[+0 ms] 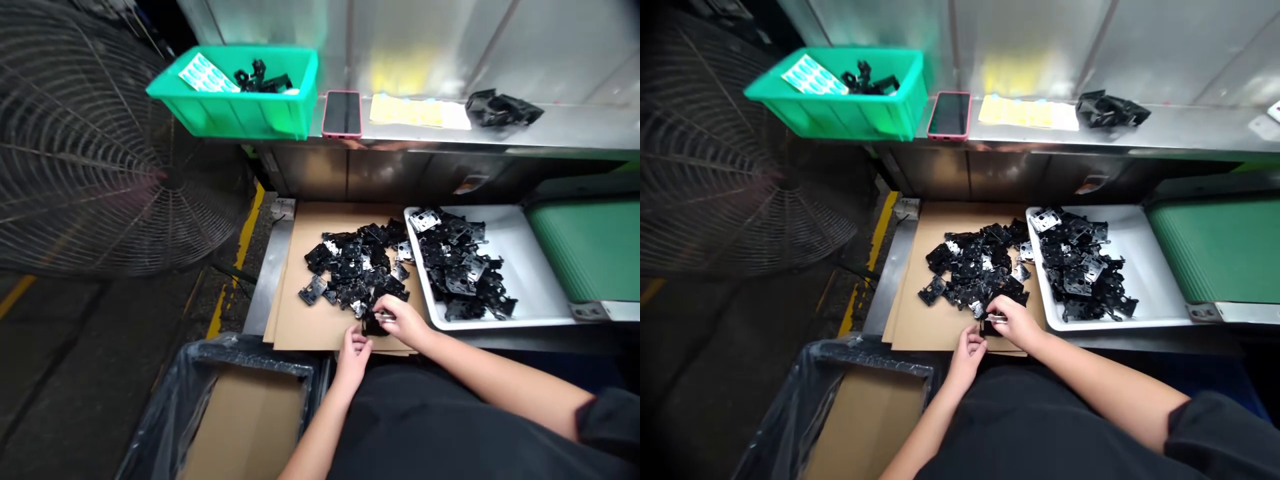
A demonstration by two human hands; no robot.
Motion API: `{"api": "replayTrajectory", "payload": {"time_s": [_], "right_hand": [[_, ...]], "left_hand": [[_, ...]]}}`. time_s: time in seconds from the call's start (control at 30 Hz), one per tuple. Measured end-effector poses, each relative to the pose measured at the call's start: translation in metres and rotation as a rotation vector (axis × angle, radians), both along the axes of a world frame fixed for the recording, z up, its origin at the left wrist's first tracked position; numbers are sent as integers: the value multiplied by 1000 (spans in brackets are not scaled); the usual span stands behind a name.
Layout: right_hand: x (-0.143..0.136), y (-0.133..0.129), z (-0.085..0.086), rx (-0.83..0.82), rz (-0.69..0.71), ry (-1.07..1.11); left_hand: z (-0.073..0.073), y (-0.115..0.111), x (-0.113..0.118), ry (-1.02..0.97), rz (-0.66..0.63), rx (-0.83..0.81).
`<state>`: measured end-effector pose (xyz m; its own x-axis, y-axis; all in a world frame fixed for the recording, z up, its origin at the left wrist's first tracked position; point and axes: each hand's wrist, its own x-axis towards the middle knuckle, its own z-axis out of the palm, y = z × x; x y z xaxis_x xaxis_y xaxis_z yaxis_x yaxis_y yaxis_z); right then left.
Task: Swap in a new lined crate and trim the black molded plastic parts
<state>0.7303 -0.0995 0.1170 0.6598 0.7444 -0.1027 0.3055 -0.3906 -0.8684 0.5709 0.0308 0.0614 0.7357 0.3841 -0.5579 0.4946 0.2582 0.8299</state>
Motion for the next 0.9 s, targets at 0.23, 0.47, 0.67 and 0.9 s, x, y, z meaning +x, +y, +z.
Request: {"api": "replayTrajectory", "payload": {"time_s": [0.23, 0.47, 0.67, 0.9], "right_hand": [[34, -3, 42, 246, -232, 287], [15, -12, 101, 511, -303, 821], [15, -34, 129, 547, -118, 735], [42, -46, 151, 372, 72, 508]], "left_hand": [[42, 10, 22, -88, 36, -46], [165, -5, 54, -465, 127, -419], [197, -6, 62, -393, 258, -473], [205, -2, 65, -209, -256, -485]]}}
